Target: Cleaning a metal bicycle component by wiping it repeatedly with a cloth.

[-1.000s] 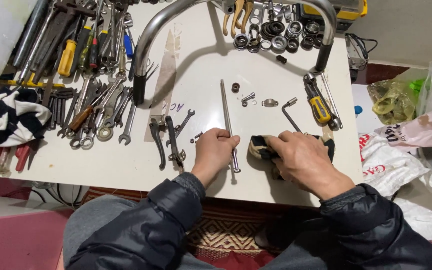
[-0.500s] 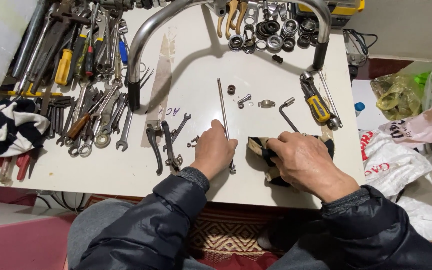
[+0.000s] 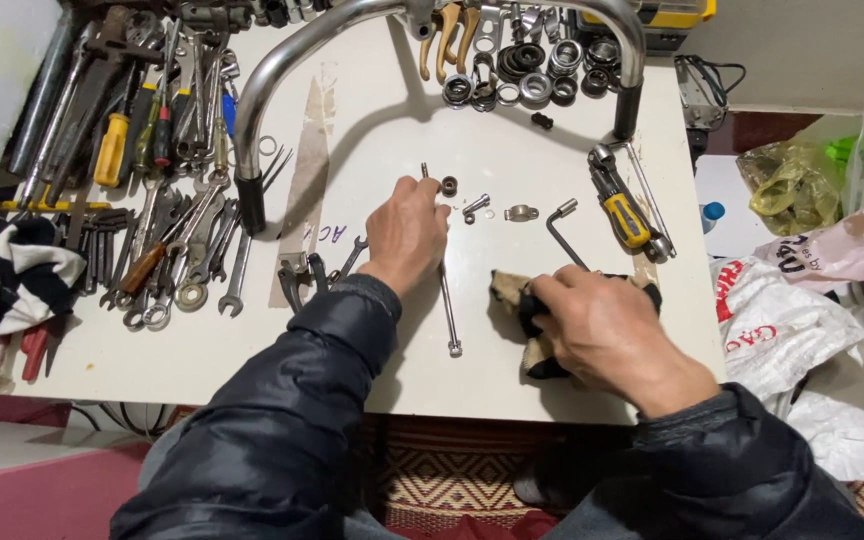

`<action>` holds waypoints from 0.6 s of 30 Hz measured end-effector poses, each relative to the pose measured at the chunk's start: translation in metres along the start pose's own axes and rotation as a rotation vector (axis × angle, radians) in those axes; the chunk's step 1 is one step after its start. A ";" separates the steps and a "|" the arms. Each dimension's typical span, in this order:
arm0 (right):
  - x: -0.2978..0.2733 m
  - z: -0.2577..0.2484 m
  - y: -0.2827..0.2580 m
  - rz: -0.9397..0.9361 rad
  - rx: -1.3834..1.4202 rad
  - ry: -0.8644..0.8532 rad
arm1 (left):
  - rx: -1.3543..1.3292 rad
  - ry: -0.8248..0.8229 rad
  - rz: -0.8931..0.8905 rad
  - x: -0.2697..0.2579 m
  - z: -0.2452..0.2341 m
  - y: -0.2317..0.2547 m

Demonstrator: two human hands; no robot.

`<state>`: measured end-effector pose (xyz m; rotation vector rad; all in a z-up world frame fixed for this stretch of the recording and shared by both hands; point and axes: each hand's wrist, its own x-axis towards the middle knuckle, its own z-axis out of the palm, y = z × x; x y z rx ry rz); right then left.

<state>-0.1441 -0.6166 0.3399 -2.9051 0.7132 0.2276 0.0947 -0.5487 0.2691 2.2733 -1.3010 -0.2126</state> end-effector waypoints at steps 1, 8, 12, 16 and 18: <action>0.001 0.006 -0.001 -0.023 -0.025 -0.012 | 0.010 0.004 0.007 0.005 -0.001 0.000; 0.008 0.034 0.009 -0.070 -0.023 -0.082 | 0.125 -0.077 0.030 0.024 0.002 0.004; 0.003 0.018 0.014 -0.010 0.032 0.007 | 0.140 -0.109 0.019 0.035 0.009 -0.004; 0.001 0.013 0.022 0.039 0.077 0.097 | 0.144 -0.136 0.001 0.041 0.010 -0.006; 0.000 0.011 0.020 0.043 0.077 0.110 | 0.146 -0.146 0.003 0.042 0.010 -0.006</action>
